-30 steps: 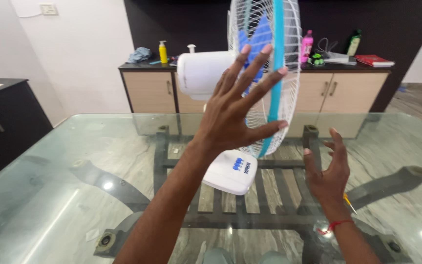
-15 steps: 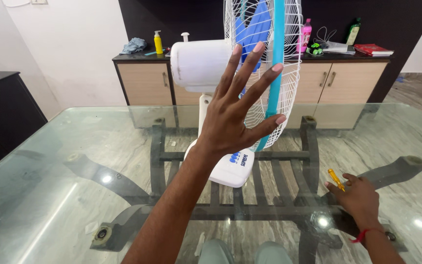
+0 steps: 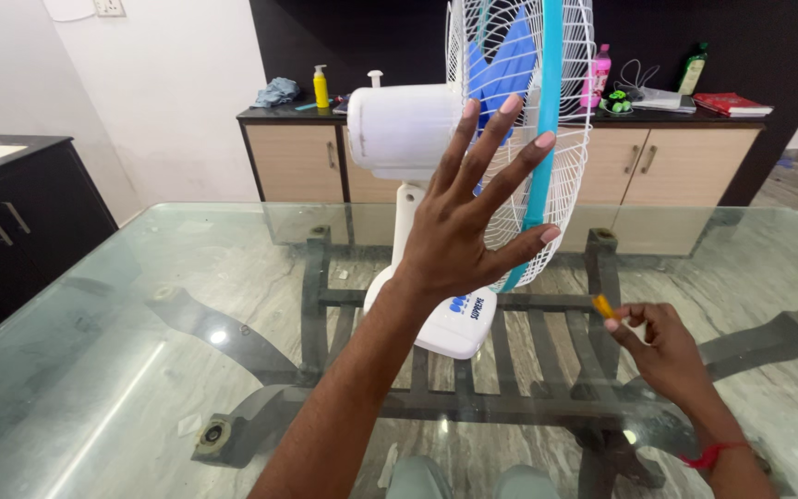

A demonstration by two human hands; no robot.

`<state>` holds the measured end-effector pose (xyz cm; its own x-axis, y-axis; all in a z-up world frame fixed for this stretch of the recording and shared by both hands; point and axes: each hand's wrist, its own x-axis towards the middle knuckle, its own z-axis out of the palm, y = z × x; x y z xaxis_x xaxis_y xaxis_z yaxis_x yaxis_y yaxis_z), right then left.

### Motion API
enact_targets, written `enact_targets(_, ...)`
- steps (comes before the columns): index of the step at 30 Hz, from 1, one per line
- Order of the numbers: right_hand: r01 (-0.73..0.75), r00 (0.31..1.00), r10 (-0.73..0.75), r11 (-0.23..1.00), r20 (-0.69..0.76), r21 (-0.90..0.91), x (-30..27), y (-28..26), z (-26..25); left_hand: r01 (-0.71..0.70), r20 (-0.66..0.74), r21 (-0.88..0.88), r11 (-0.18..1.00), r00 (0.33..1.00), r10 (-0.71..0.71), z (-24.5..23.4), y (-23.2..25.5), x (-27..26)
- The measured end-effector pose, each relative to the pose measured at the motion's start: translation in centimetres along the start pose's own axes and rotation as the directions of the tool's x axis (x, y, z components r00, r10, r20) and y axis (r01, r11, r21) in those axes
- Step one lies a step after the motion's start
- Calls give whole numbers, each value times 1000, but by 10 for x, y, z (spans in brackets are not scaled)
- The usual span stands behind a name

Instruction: The person uses a screwdriver to loosen screws on the front grill of a table fan, then removes the grill. They proceed to unscrew the central nut holding the fan blades and remove the blades from the motor shaft.

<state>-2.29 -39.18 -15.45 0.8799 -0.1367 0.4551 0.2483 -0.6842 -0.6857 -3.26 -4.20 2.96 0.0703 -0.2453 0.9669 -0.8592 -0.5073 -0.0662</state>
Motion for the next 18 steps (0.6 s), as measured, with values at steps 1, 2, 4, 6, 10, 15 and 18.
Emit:
enact_targets(1,22,1000,-21,985,-7,173,0,-15,0,-4,-3,-1,1000,1000,4,0,0,1)
enact_targets(2,-22,1000,24,945,-3,325,0,-32,-2,-3,-2,-1,1000,1000,3,-1,0,1)
enact_targets(4,-106,993,111,792,29,601,-5,-67,-7,2,9,-1,1000,1000,-2,-3,0,1)
enact_targets(6,-8,996,83,543,-43,840,-14,-97,-12,8,16,-2,1000,1000,-8,-5,0,1)
enact_targets(10,120,992,64,-126,-113,985,-33,-138,-13,45,46,-1,999,998,-45,-9,2,5)
enact_targets(15,125,991,85,-291,-104,948,-41,-148,19,107,109,-4,994,988,-105,-18,-2,14)
enact_targets(18,74,993,111,-309,-41,948,-39,-145,45,104,136,-3,995,985,-103,-23,-5,17)
